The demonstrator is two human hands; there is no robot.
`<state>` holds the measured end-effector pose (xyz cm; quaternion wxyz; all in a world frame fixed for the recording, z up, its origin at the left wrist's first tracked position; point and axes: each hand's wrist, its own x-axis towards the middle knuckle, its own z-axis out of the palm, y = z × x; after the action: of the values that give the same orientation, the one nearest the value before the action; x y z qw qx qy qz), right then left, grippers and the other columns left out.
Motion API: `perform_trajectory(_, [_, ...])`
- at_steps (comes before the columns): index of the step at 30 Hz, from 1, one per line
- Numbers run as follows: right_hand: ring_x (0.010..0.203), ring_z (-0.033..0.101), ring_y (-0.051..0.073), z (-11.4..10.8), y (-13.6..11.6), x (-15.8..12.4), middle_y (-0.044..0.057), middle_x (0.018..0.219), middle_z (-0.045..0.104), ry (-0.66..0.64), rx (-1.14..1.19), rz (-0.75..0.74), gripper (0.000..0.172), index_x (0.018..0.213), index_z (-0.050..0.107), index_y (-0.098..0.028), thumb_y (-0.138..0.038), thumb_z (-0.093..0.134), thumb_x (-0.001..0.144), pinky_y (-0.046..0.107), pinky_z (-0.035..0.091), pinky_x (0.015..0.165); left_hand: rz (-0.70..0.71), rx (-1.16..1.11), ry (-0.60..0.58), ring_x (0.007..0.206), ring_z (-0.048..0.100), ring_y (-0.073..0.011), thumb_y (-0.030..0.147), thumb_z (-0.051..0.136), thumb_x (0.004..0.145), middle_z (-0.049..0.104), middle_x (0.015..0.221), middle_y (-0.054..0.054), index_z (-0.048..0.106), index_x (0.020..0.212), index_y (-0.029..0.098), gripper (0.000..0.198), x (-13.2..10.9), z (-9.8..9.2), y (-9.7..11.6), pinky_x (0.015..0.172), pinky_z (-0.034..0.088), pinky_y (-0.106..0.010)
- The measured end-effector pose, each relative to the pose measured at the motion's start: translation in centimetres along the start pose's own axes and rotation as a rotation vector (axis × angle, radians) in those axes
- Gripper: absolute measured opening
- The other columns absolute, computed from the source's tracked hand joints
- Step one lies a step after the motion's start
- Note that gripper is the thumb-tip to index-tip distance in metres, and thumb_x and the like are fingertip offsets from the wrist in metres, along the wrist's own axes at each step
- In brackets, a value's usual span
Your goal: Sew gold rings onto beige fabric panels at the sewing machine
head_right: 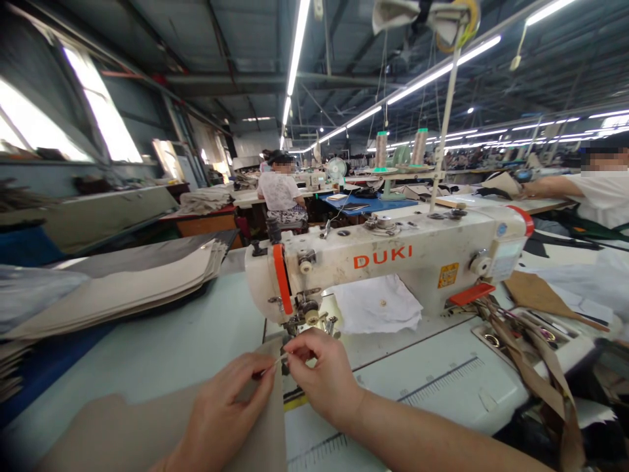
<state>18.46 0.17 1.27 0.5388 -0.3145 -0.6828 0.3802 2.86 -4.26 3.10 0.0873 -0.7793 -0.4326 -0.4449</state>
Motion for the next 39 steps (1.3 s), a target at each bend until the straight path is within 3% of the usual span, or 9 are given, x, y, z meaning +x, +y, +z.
perform_trajectory(4, [0.06, 0.055, 0.011, 0.1, 0.3, 0.0, 0.001, 0.067, 0.061, -0.003, 0.017, 0.044, 0.012, 0.077, 0.066, -0.015, -0.016, 0.055, 0.071, 0.021, 0.045, 0.058, 0.036, 0.017, -0.013, 0.065, 0.064, -0.0111, 0.018, 0.05, 0.086, 0.067, 0.072, 0.001, 0.06, 0.081, 0.021, 0.011, 0.0, -0.1, 0.1, 0.063, 0.05, -0.019])
perform_trajectory(10, [0.06, 0.055, 0.011, 0.2, 0.3, -0.2, 0.002, 0.069, 0.062, -0.044, 0.036, 0.064, 0.013, 0.08, 0.066, -0.015, -0.016, 0.056, 0.072, 0.022, 0.045, 0.06, -0.084, -0.014, 0.02, 0.062, 0.064, -0.0109, 0.022, 0.052, 0.086, 0.066, 0.069, 0.002, 0.061, 0.079, 0.022, 0.011, 0.1, -0.2, 0.1, 0.06, 0.051, -0.018])
perform_trajectory(15, [0.06, 0.055, 0.01, 0.2, 0.3, -0.2, 0.001, 0.068, 0.063, -0.038, 0.025, 0.058, 0.016, 0.08, 0.066, -0.015, -0.014, 0.055, 0.069, 0.021, 0.044, 0.058, -0.062, -0.004, 0.032, 0.064, 0.064, -0.012, 0.023, 0.053, 0.086, 0.067, 0.071, 0.002, 0.061, 0.079, 0.022, 0.011, -0.1, -0.1, -0.1, 0.062, 0.051, -0.019])
perform_trajectory(22, [0.057, 0.054, 0.01, 0.3, 0.8, 0.0, -0.001, 0.063, 0.061, -0.036, 0.058, 0.092, 0.017, 0.08, 0.065, -0.016, -0.013, 0.053, 0.068, 0.02, 0.043, 0.057, -0.026, -0.06, -0.051, 0.061, 0.064, -0.0124, 0.021, 0.051, 0.085, 0.067, 0.069, 0.001, 0.062, 0.078, 0.022, 0.014, 0.1, 0.0, 0.4, 0.059, 0.051, -0.02])
perform_trajectory(26, [0.06, 0.053, 0.01, 0.2, 0.4, 0.0, -0.001, 0.066, 0.059, -0.05, 0.0, 0.05, 0.018, 0.079, 0.065, -0.016, -0.01, 0.052, 0.068, 0.021, 0.043, 0.059, -0.175, -0.143, -0.097, 0.061, 0.065, -0.0136, 0.023, 0.051, 0.084, 0.069, 0.07, 0.001, 0.065, 0.076, 0.023, 0.016, 0.1, 0.1, 0.4, 0.06, 0.052, -0.021])
perform_trajectory(32, [0.078, 0.059, 0.014, -0.1, -0.5, 0.0, 0.005, 0.087, 0.06, -0.124, 0.021, -0.011, 0.019, 0.087, 0.07, -0.017, -0.014, 0.053, 0.077, 0.023, 0.047, 0.067, -0.552, -0.377, -0.204, 0.064, 0.065, -0.016, 0.035, 0.054, 0.081, 0.07, 0.07, 0.0, 0.068, 0.079, 0.022, 0.02, 0.5, 0.0, -0.3, 0.061, 0.051, -0.023])
perform_trajectory(36, [0.065, 0.059, 0.012, -0.2, 0.0, 0.1, 0.003, 0.077, 0.06, -0.141, 0.199, 0.127, 0.014, 0.082, 0.07, -0.016, -0.025, 0.06, 0.078, 0.023, 0.048, 0.06, -0.725, -0.637, -0.243, 0.061, 0.062, -0.0159, 0.041, 0.06, 0.076, 0.068, 0.065, -0.001, 0.065, 0.078, 0.019, 0.023, 0.7, 0.1, -0.8, 0.061, 0.05, -0.026])
perform_trajectory(39, [0.058, 0.057, 0.011, -0.2, 0.6, 0.3, -0.001, 0.065, 0.059, -0.159, 0.311, 0.272, 0.023, 0.078, 0.067, -0.015, -0.037, 0.071, 0.071, 0.022, 0.047, 0.056, -0.79, -0.792, -0.268, 0.06, 0.06, -0.0143, 0.042, 0.065, 0.072, 0.067, 0.064, -0.001, 0.061, 0.076, 0.017, 0.025, 0.8, 0.2, -1.0, 0.061, 0.049, -0.025])
